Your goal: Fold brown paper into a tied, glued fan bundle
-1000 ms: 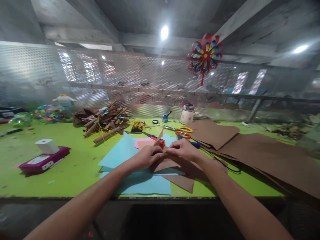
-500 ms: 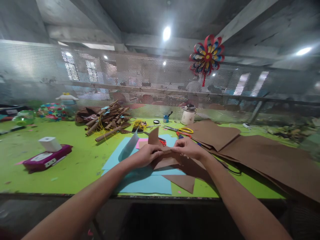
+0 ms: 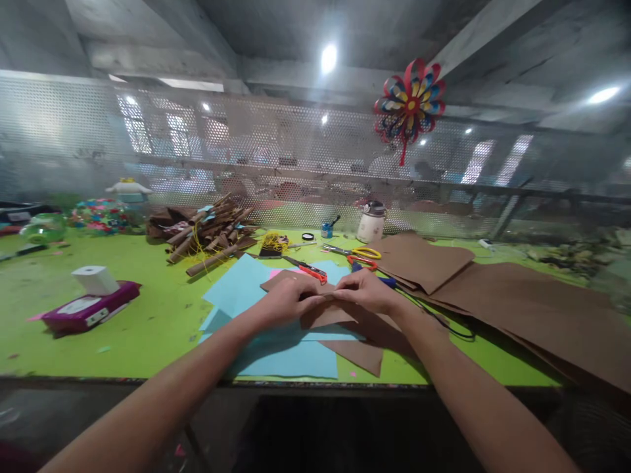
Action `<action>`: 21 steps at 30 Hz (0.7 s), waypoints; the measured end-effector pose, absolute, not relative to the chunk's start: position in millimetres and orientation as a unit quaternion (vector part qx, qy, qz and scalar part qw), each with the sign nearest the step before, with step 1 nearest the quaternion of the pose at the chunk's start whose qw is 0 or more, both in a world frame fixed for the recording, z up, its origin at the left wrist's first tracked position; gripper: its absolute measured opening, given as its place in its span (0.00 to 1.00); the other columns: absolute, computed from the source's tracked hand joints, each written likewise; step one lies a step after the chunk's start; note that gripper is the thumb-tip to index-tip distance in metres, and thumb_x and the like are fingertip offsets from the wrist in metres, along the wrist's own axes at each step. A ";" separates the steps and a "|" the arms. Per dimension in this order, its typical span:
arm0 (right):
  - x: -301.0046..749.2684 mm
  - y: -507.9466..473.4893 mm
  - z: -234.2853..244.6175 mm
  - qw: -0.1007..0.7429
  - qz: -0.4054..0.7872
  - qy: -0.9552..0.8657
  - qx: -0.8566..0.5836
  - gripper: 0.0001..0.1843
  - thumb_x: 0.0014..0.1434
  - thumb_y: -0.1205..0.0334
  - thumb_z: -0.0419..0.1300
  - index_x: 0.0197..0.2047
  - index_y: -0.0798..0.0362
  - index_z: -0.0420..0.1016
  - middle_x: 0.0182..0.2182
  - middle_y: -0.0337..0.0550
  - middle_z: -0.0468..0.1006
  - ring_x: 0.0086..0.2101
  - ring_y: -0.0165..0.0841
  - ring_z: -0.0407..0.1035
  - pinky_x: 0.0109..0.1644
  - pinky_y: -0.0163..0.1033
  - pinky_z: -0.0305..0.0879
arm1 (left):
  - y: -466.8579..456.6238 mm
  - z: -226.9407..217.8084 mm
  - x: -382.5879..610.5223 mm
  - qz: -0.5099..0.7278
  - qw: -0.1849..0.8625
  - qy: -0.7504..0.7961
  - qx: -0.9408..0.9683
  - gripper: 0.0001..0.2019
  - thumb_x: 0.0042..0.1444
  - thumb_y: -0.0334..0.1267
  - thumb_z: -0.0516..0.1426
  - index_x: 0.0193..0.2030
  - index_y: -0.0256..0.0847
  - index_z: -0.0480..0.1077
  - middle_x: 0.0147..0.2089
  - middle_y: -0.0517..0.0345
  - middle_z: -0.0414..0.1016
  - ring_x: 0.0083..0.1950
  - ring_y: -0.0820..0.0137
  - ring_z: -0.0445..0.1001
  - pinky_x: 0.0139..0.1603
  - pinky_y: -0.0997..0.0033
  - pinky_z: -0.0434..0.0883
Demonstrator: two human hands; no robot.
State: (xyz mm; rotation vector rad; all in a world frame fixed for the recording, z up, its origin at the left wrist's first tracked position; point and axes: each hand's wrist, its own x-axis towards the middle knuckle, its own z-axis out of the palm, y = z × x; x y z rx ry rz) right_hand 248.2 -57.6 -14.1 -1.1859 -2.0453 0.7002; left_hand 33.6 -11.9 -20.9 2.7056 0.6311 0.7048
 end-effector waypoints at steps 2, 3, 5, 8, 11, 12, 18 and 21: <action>248.5 -57.9 -14.0 0.331 0.280 -0.776 -0.458 0.14 0.53 0.56 0.59 0.27 0.59 0.75 0.20 0.38 0.68 0.24 0.26 0.59 0.28 0.31 0.53 | -9.1 -22.2 33.7 0.242 0.134 0.205 0.939 0.17 0.60 0.47 0.49 0.35 0.37 0.73 0.33 0.57 0.73 0.34 0.71 0.67 0.35 0.73 0.60; 248.4 -57.9 -14.4 0.331 0.293 -0.770 -0.460 0.14 0.53 0.55 0.59 0.28 0.59 0.75 0.21 0.38 0.68 0.24 0.26 0.59 0.28 0.31 0.53 | -7.7 -23.3 33.6 0.242 0.142 0.195 0.940 0.16 0.60 0.46 0.49 0.36 0.37 0.73 0.34 0.56 0.73 0.35 0.71 0.67 0.36 0.73 0.61; 247.7 -57.7 -16.0 0.342 0.327 -0.753 -0.458 0.14 0.53 0.54 0.60 0.30 0.59 0.75 0.22 0.38 0.68 0.24 0.26 0.58 0.28 0.32 0.53 | -4.6 -25.7 33.4 0.238 0.170 0.180 0.939 0.16 0.61 0.45 0.49 0.38 0.37 0.73 0.35 0.56 0.73 0.35 0.71 0.67 0.36 0.73 0.61; 245.9 -56.7 -19.6 0.367 0.370 -0.730 -0.443 0.15 0.51 0.53 0.62 0.32 0.59 0.75 0.22 0.37 0.68 0.24 0.25 0.58 0.27 0.32 0.52 | -0.1 -26.7 31.9 0.231 0.212 0.173 0.934 0.16 0.60 0.45 0.50 0.36 0.36 0.73 0.31 0.58 0.70 0.33 0.72 0.65 0.33 0.75 0.60; 245.4 -54.6 -22.5 0.385 0.398 -0.714 -0.429 0.16 0.48 0.53 0.64 0.30 0.59 0.75 0.20 0.36 0.67 0.22 0.25 0.57 0.26 0.32 0.51 | 2.6 -22.0 29.1 0.221 0.248 0.165 0.929 0.16 0.58 0.46 0.52 0.31 0.35 0.72 0.28 0.59 0.67 0.31 0.74 0.63 0.31 0.75 0.59; 245.9 -53.8 -23.0 0.394 0.408 -0.705 -0.425 0.16 0.48 0.53 0.65 0.30 0.59 0.75 0.20 0.36 0.68 0.22 0.25 0.58 0.26 0.32 0.52 | 2.9 -19.7 27.9 0.218 0.264 0.163 0.925 0.16 0.57 0.46 0.53 0.29 0.34 0.71 0.27 0.60 0.67 0.30 0.74 0.63 0.31 0.76 0.59; 247.7 -51.9 -20.9 0.519 0.526 -0.579 -0.345 0.17 0.52 0.51 0.62 0.40 0.56 0.76 0.29 0.42 0.76 0.29 0.28 0.68 0.35 0.34 0.64 | -3.8 -14.2 23.8 0.241 0.466 0.209 0.826 0.17 0.55 0.48 0.55 0.38 0.34 0.73 0.32 0.55 0.71 0.33 0.71 0.66 0.32 0.74 0.61; 241.7 -56.4 -19.2 0.500 0.577 -0.577 -0.290 0.23 0.45 0.59 0.68 0.46 0.52 0.73 0.38 0.43 0.77 0.37 0.32 0.71 0.42 0.36 0.66 | -10.4 -16.6 24.8 0.242 0.568 0.209 0.758 0.19 0.54 0.49 0.56 0.41 0.33 0.73 0.35 0.51 0.72 0.35 0.70 0.68 0.33 0.73 0.63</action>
